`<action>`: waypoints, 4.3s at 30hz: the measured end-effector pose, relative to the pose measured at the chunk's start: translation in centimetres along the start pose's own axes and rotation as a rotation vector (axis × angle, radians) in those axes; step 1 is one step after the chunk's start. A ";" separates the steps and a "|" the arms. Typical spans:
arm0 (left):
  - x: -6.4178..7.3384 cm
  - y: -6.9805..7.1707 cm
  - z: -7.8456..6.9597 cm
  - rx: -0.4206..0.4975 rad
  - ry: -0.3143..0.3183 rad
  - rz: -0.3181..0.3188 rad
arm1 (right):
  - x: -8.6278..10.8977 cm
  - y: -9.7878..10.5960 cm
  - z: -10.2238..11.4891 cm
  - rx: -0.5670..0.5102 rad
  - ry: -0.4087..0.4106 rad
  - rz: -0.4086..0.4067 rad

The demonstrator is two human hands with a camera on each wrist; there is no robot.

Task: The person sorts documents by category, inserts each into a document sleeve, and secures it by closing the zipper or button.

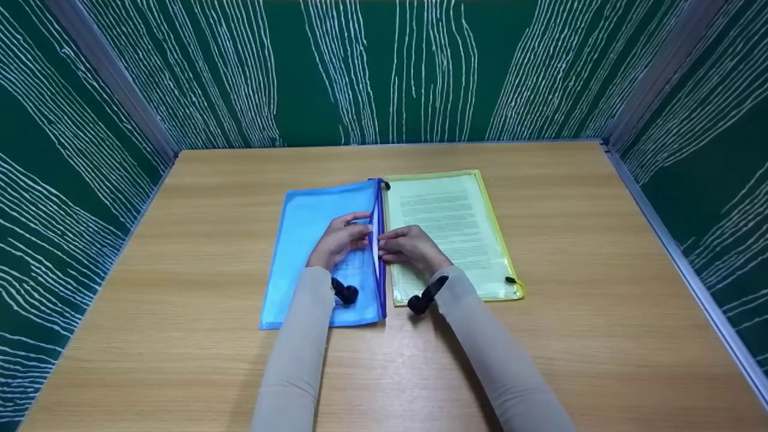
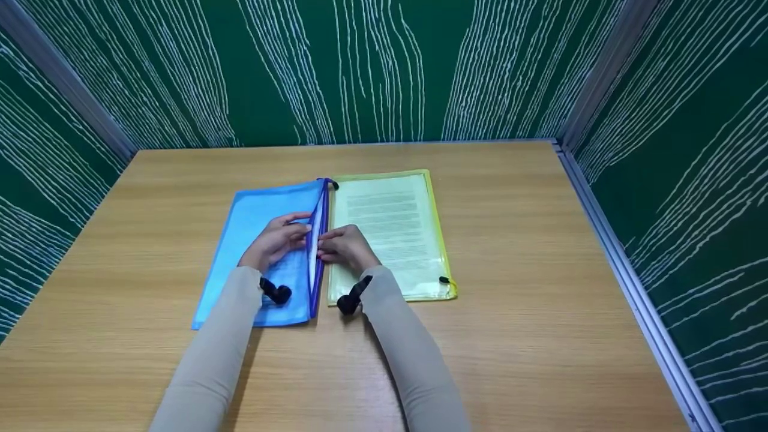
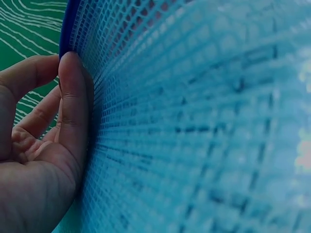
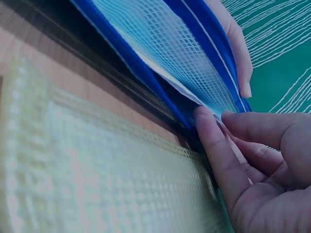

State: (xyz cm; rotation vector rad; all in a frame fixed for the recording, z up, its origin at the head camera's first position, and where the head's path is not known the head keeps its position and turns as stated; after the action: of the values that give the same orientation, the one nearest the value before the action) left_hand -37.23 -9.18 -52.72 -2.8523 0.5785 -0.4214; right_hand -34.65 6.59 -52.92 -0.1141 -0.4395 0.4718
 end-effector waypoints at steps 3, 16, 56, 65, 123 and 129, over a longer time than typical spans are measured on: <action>0.0 0.0 0.0 -0.015 0.004 -0.001 | 0.2 0.1 0.1 0.003 0.003 0.008; 0.0 -0.3 0.0 -0.117 0.046 0.011 | 0.3 0.9 0.5 0.013 0.021 0.045; -0.8 -0.2 -3.2 -0.975 -0.097 -0.079 | -0.8 5.0 4.2 0.262 0.116 -0.121; -1.1 0.1 -3.8 -1.178 -0.003 -0.107 | -1.4 5.4 5.1 0.320 0.108 -0.127; -3.3 1.5 -1.7 -1.291 0.309 0.155 | -9.3 4.2 8.5 0.911 0.093 -0.332; -3.1 1.3 -1.8 -1.307 0.321 0.151 | -8.9 4.6 8.7 0.956 0.117 -0.356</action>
State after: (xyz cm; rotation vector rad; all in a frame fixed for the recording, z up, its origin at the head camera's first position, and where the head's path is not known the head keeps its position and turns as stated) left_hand -40.97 -9.33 -52.07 -3.8795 1.6011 -0.6448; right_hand -47.45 6.60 -49.48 0.8440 -0.0798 0.2818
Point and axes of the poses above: each hand's wrist, its own x-axis away from the middle knuckle, its own y-axis out of the back of the hand, z = x × y, the point moved 5 cm from there along -x, towards the middle knuckle, and after that the axes turned 11 degrees about z, right-handed, at the moved point
